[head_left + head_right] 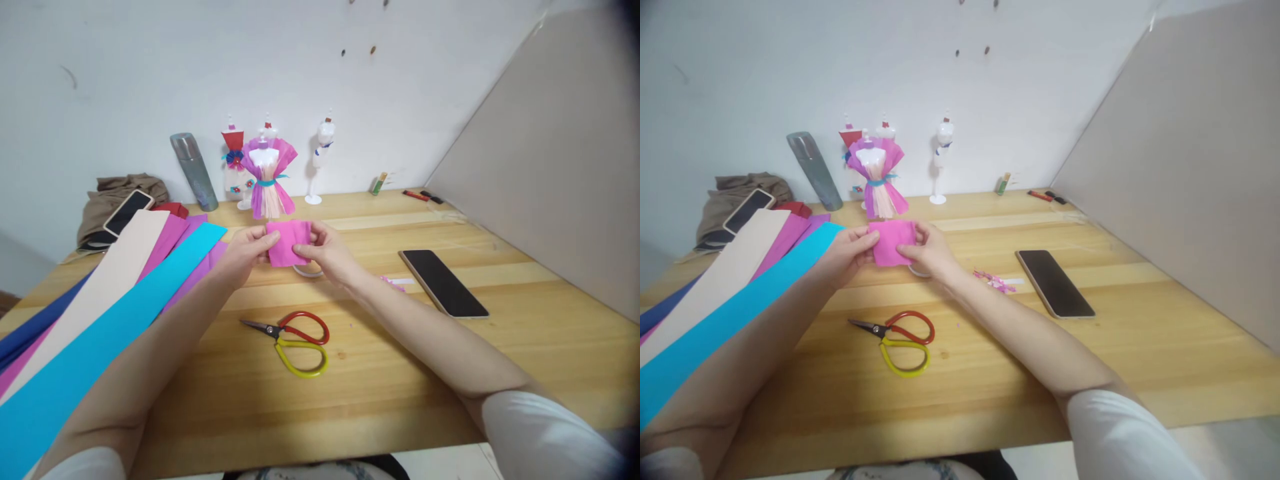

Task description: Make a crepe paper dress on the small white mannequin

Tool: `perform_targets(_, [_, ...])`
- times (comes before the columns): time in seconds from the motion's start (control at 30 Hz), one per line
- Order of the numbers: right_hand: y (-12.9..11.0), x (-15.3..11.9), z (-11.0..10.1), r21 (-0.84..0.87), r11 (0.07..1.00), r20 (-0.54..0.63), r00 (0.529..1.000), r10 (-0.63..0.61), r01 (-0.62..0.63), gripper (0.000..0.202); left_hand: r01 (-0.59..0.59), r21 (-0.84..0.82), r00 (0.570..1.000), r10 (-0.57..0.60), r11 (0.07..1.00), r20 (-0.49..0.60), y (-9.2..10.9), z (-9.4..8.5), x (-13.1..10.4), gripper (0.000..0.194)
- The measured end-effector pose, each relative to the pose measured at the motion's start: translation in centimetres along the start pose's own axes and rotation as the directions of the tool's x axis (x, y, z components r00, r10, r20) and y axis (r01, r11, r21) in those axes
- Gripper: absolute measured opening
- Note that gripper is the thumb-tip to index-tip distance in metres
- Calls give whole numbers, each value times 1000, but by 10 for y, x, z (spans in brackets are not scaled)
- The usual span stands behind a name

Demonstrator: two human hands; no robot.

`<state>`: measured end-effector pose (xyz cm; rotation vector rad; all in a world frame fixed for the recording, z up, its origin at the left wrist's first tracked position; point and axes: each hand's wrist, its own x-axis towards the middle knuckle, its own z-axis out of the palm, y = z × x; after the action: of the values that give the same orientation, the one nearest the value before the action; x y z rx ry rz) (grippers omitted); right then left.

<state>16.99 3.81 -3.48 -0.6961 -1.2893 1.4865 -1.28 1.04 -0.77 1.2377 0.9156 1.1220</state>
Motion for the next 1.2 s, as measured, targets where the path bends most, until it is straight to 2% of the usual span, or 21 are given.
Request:
perform_targets(0.1, [-5, -2, -1, -75, 997, 56, 998, -21, 26, 50, 26, 23, 1000, -26, 999, -2, 2, -4, 0, 50])
perform_targets(0.23, [-9, -3, -2, -134, 989, 152, 987, -44, 65, 52, 56, 159, 998, -61, 986, 29, 2, -6, 0, 47])
perform_targets(0.3, [-10, -2, -3, -111, 990, 86, 993, -80, 89, 56, 62, 177, 998, -65, 982, 12, 0, -4, 0, 45])
perform_targets(0.37, [-11, -2, -5, -43, 996, -31, 996, -81, 80, 59, 32, 106, 999, -27, 994, -41, -2, -1, 0, 44])
perform_targets(0.43, [-11, -1, -5, 57, 998, -111, 994, -5, 11, 58, -12, 8, 994, 13, 1000, -108, -5, 2, 1, 45])
perform_targets(0.5, [-12, -1, -5, 148, 983, -118, 986, 122, -104, 54, -66, -63, 983, 53, 996, -178, -6, 4, 2, 45])
perform_targets(0.57, [-13, 0, -5, 184, 954, -61, 966, 252, -237, 51, -121, -96, 967, 95, 988, -237, -7, 5, 3, 42])
perform_targets(0.67, [-14, 0, -6, 119, 913, 69, 920, 385, -391, 56, -201, -112, 939, 160, 973, -303, -8, 6, 4, 37])
perform_targets(0.77, [-14, -3, -5, -4, 895, 196, 878, 437, -445, 67, -233, -118, 926, 183, 965, -332, -7, 9, 3, 35])
perform_targets(0.83, [-13, -5, -3, -42, 928, 203, 906, 372, -371, 65, -236, -112, 931, 191, 965, -311, -8, 11, 1, 34])
perform_targets(0.93, [-13, -9, 2, -68, 991, 111, 986, 125, -118, 53, -243, -97, 944, 213, 965, -251, -12, 15, -1, 31])
perform_targets(1.0, [-13, -10, 5, -92, 996, 56, 998, -3, 8, 46, -241, -93, 949, 215, 966, -230, -15, 17, -2, 28])
perform_targets(1.07, [-15, -9, 5, -104, 993, 12, 998, -56, 57, 40, -231, -89, 954, 207, 969, -216, -16, 17, -3, 27])
perform_targets(1.2, [-21, -9, 5, -143, 988, -22, 998, -62, 59, 34, -184, -64, 969, 170, 981, -178, -11, 16, -4, 37])
